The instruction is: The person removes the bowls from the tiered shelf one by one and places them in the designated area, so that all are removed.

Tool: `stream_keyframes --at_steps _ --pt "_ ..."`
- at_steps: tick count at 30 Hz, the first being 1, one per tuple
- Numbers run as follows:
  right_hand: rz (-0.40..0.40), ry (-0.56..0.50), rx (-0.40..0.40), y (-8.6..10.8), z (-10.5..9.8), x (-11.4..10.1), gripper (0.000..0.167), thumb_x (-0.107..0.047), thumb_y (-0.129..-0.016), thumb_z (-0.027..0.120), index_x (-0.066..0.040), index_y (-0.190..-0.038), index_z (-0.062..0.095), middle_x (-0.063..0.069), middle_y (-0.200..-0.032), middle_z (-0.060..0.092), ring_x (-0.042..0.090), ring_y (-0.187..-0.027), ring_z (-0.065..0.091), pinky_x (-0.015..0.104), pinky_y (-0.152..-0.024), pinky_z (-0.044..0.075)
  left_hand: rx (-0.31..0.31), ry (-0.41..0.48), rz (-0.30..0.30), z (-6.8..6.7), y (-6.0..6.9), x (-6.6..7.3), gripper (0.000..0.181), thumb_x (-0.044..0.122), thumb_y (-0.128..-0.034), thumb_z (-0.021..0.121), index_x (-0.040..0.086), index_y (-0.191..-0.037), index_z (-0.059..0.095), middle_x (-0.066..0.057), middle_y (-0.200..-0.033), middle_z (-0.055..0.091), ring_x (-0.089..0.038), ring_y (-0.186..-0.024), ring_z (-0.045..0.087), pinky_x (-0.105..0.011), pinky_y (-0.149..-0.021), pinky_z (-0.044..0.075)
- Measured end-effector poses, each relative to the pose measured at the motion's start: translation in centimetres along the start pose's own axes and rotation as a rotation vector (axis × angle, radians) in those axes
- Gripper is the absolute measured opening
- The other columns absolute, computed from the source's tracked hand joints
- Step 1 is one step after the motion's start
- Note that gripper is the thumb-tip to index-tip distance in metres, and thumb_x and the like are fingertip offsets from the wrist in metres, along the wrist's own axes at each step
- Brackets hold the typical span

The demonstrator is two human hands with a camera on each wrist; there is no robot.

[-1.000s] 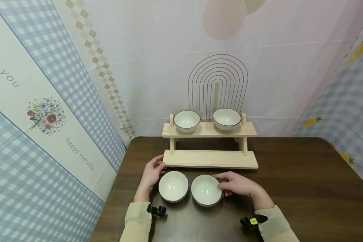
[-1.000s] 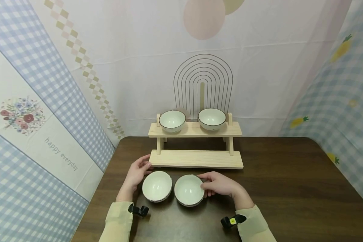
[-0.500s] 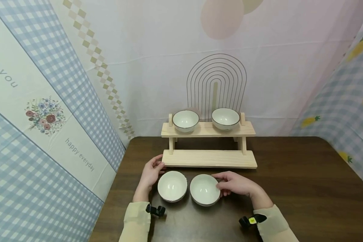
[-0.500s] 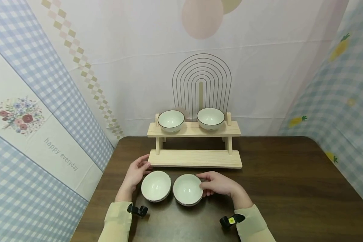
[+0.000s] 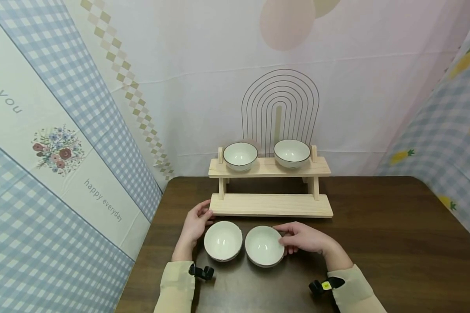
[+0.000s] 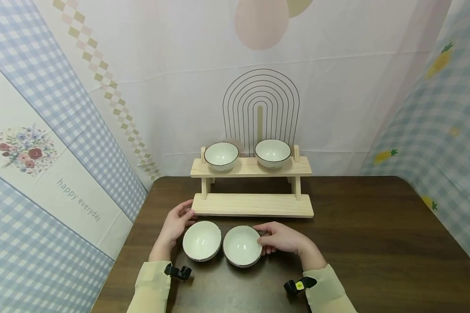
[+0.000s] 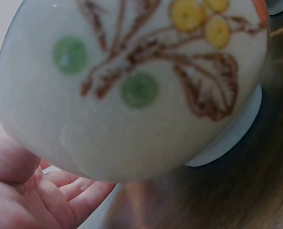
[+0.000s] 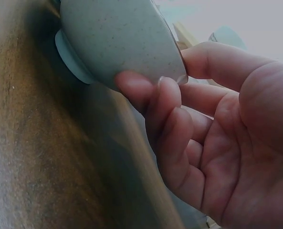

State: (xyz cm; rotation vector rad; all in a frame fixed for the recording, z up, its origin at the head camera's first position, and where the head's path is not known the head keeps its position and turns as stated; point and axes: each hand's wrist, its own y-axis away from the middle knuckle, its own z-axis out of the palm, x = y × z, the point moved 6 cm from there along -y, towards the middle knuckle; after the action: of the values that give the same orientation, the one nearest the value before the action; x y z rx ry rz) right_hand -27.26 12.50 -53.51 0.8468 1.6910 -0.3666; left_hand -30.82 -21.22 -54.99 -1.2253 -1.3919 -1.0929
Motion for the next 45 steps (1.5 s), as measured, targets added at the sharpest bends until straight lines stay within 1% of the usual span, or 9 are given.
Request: stream_keyframes --at_steps 3,8,14,16,20,26,29,38,45 --pt "0.009 -0.003 0.001 0.0 0.0 0.1 0.056 -0.011 -0.104 0.065 0.010 -0.153 0.050 0.009 -0.082 0.071 0.018 -0.068 0.064 0.029 -0.059 0.055 0.003 -0.007 0.001 0.0 -0.1 0.0 0.041 0.000 -0.1088 0.059 -0.004 -0.149 0.057 -0.025 -0.117 0.068 -0.041 -0.107 0.070 -0.046 -0.089 0.063" --pt "0.019 -0.006 0.001 0.0 0.0 0.2 0.057 -0.013 -0.104 0.065 0.009 -0.154 0.049 0.009 -0.082 0.071 0.020 -0.069 0.064 0.031 -0.059 0.056 0.012 -0.015 -0.015 -0.1 -0.2 -0.1 0.041 0.000 -0.1084 0.059 -0.001 -0.149 0.059 -0.022 -0.116 0.069 -0.035 -0.105 0.071 -0.040 -0.086 0.063" --pt "0.022 -0.021 0.001 -0.1 0.1 0.3 0.056 -0.013 -0.104 0.064 0.008 -0.154 0.050 0.009 -0.082 0.073 0.021 -0.069 0.065 0.030 -0.059 0.055 0.008 -0.017 -0.001 0.0 -0.1 0.0 0.041 0.000 -0.1087 0.059 -0.004 -0.149 0.057 -0.026 -0.117 0.068 -0.042 -0.107 0.069 -0.046 -0.089 0.063" --pt "0.023 -0.024 0.000 -0.2 0.0 0.3 0.056 -0.014 -0.104 0.064 0.008 -0.154 0.050 0.009 -0.082 0.073 0.021 -0.070 0.065 0.030 -0.059 0.055 0.010 -0.020 0.000 0.0 -0.1 0.0 0.040 0.000 -0.1088 0.059 -0.004 -0.149 0.057 -0.026 -0.117 0.068 -0.041 -0.107 0.070 -0.045 -0.088 0.063" --pt "0.024 -0.024 -0.006 -0.2 -0.2 0.4 0.056 -0.014 -0.104 0.064 0.008 -0.154 0.050 0.009 -0.082 0.073 0.021 -0.070 0.065 0.030 -0.059 0.055 0.020 -0.022 -0.010 0.1 -0.3 -0.1 0.040 0.000 -0.1083 0.060 -0.001 -0.148 0.060 -0.022 -0.115 0.069 -0.035 -0.104 0.070 -0.040 -0.087 0.063" --pt "0.038 -0.027 -0.015 -0.2 -0.5 0.5 0.057 -0.017 -0.106 0.064 0.008 -0.155 0.049 0.010 -0.084 0.073 0.022 -0.072 0.067 0.032 -0.061 0.057 0.021 -0.016 -0.014 0.3 -0.4 -0.1 0.040 0.000 -0.1086 0.059 -0.002 -0.149 0.059 -0.024 -0.117 0.069 -0.035 -0.105 0.071 -0.042 -0.089 0.063" --pt "0.044 -0.027 -0.022 -0.3 -0.7 0.5 0.057 -0.019 -0.107 0.064 0.008 -0.155 0.049 0.010 -0.085 0.074 0.023 -0.074 0.068 0.032 -0.063 0.058 0.023 -0.008 -0.017 0.3 -0.5 -0.2 0.041 0.000 -0.1084 0.060 -0.001 -0.149 0.059 -0.023 -0.117 0.069 -0.035 -0.105 0.071 -0.041 -0.089 0.063" --pt "0.059 -0.039 -0.029 -0.4 -0.9 0.8 0.058 -0.023 -0.108 0.065 0.008 -0.155 0.049 0.009 -0.090 0.074 0.024 -0.078 0.070 0.033 -0.066 0.059 0.023 -0.002 -0.012 0.3 -0.3 0.0 0.041 0.000 -0.1085 0.059 -0.003 -0.149 0.058 -0.025 -0.118 0.069 -0.039 -0.106 0.070 -0.042 -0.088 0.063" --pt "0.049 -0.043 -0.031 -0.4 -1.1 1.0 0.058 -0.024 -0.108 0.065 0.007 -0.155 0.049 0.010 -0.091 0.075 0.025 -0.079 0.071 0.037 -0.068 0.061 0.018 -0.003 -0.009 0.5 -0.3 0.2 0.042 0.001 -0.1085 0.060 -0.005 -0.150 0.056 -0.027 -0.120 0.068 -0.042 -0.108 0.069 -0.044 -0.088 0.063"
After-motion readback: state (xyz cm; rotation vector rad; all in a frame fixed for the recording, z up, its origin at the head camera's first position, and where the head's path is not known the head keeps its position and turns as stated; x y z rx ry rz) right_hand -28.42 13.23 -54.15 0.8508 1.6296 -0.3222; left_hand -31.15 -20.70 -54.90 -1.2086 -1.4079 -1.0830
